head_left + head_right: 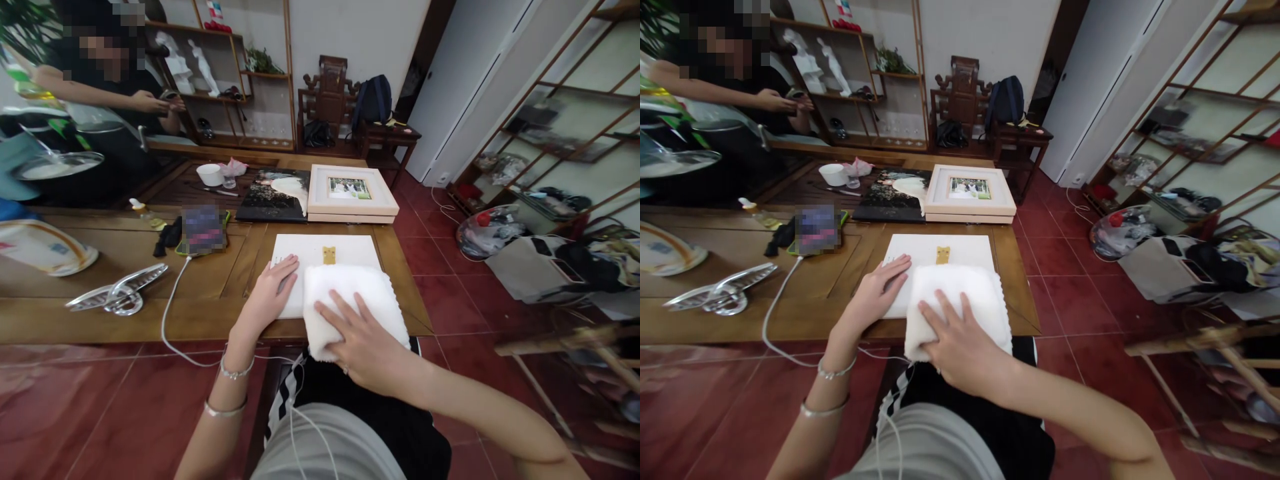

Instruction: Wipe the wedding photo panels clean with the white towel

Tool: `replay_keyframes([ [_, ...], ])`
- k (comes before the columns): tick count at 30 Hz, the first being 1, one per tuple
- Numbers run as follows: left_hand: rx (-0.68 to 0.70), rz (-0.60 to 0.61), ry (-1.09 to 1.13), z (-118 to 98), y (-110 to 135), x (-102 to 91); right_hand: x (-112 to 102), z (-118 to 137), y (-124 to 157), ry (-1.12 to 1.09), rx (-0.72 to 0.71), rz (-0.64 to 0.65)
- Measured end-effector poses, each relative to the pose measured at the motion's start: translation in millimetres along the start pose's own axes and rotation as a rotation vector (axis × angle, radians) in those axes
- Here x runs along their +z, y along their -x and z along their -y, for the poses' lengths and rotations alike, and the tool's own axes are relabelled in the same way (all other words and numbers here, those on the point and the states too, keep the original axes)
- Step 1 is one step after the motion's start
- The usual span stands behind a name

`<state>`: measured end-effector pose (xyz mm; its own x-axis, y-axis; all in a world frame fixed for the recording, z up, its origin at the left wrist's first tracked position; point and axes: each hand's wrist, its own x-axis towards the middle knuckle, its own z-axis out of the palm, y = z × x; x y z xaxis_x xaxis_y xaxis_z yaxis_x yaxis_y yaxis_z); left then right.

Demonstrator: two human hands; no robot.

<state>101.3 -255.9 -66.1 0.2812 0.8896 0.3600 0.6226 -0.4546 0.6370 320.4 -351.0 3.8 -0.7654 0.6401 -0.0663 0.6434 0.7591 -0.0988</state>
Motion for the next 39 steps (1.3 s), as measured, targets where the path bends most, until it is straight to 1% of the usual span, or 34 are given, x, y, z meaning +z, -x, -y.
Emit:
replay_keyframes([
  [2,-0.003,0.006,-0.005,0,0,-0.3,-1,-1,-2,-0.028,-0.003,0.004],
  [4,-0.003,0.009,-0.009,0,0,-0.3,-2,-12,-10,-0.045,0.023,-0.018],
  [7,0.004,0.006,-0.012,0,0,0.2,-4,-38,-32,-0.052,0.056,-0.067],
  [11,0.005,0.005,-0.014,1,0,-0.3,-8,-76,-64,-0.058,0.06,-0.102],
  [13,0.001,0.012,-0.016,0,0,-1.0,-10,-90,-76,-0.062,0.083,-0.122],
  [15,-0.001,0.017,-0.016,0,0,-1.5,-11,-95,-85,-0.063,0.114,-0.142],
  [17,0.002,0.015,-0.012,-1,0,-1.5,-10,-92,-87,-0.051,0.128,-0.151],
  [20,0.012,0.011,-0.007,-1,0,-0.6,-6,-75,-79,-0.005,0.104,-0.121],
  [23,0.014,0.008,-0.006,0,0,0.3,-2,-48,-58,0.025,0.045,-0.087],
  [27,0.005,0.009,0.001,0,0,0.4,0,-13,-25,-0.003,-0.009,-0.038],
  [30,0.011,0.014,0.003,0,0,0.1,-4,1,-12,-0.022,-0.034,0.016],
  [32,0.01,0.012,0.002,0,0,0.1,-8,-2,-12,-0.042,-0.046,0.043],
  [34,0.006,0.006,0.005,0,0,0.3,-12,-15,-19,-0.069,-0.037,0.039],
  [39,0.004,0.003,0.013,1,0,0.8,-14,-65,-56,-0.107,0.039,-0.064],
])
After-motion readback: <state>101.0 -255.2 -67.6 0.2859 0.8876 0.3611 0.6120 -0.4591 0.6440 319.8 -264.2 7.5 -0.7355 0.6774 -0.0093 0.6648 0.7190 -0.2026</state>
